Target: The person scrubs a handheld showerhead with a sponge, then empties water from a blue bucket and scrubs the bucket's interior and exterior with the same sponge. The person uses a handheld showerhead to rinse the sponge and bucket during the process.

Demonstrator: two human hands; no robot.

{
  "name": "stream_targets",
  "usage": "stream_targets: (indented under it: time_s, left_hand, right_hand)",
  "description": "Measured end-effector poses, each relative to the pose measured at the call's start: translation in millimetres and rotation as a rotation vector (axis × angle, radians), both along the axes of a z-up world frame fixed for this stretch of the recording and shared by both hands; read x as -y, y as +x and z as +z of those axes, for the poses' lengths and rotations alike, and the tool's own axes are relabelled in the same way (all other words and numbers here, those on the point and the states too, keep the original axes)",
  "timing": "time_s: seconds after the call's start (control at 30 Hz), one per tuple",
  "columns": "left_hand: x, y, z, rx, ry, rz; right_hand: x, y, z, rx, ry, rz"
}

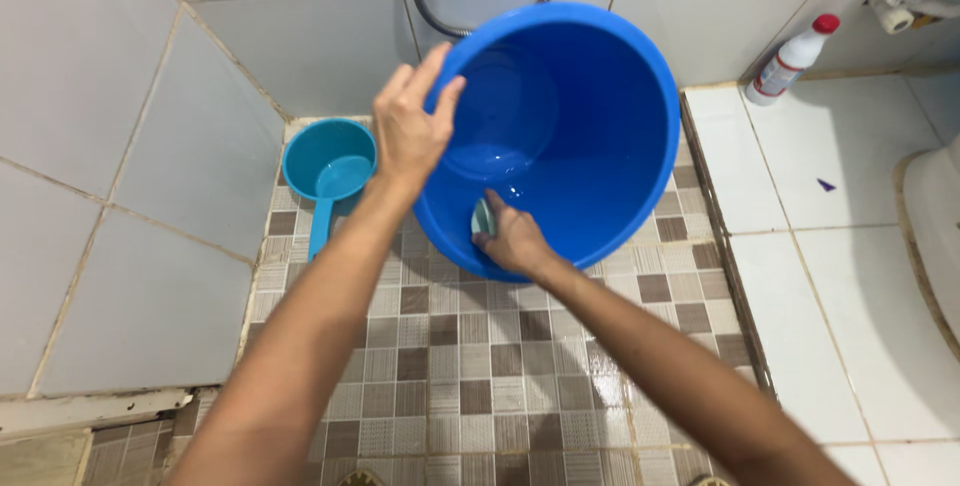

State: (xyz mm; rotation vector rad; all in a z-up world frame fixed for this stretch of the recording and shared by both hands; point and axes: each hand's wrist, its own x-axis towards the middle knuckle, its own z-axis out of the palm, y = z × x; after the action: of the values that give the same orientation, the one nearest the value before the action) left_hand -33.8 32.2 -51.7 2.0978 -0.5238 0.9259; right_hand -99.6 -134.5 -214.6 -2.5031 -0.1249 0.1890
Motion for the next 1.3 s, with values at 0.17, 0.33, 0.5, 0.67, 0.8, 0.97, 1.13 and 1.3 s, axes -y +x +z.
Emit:
stream_targets:
  time_s: [0.17,0.33,0.5,0.67,0.8,0.97,1.13,1.3]
  left_hand:
    - [-11,0,3,-0.008,-0.043,0.005]
    - [8,-6,-3,-0.036,-0.088,-0.017]
    - [11,-7,1,-0.022,-0.049,-0.072]
    - [-3,-10,0,-0.042,-0.055,-0.047]
    - [-3,-5,0,-0.073,-0.116,-0.015]
    - [5,-2,-1,-0.11,-0.18,-0.029]
    - [-1,-5,-1,-0.136,-0.164,-0.021]
    - [-2,0,1,-0.224,-0.259,-0.064]
  right_hand:
    - [81,15,24,0.053,-0.516,-0.073]
    - [90,23,12,0.141,-0.502,-0.098]
    - [-3,16,-7,-0.057,0.048,-0.074]
    - [15,15,15,-0.199,-0.164,0.003]
    - [64,21,23,0.126,-0.435,-0.153]
    - [15,23,12,-0.116,-0.175,-0.073]
    - [-46,18,54,0.054,0.606,-0.067]
    - [-55,-8,103,0.309,0.717,-0.09]
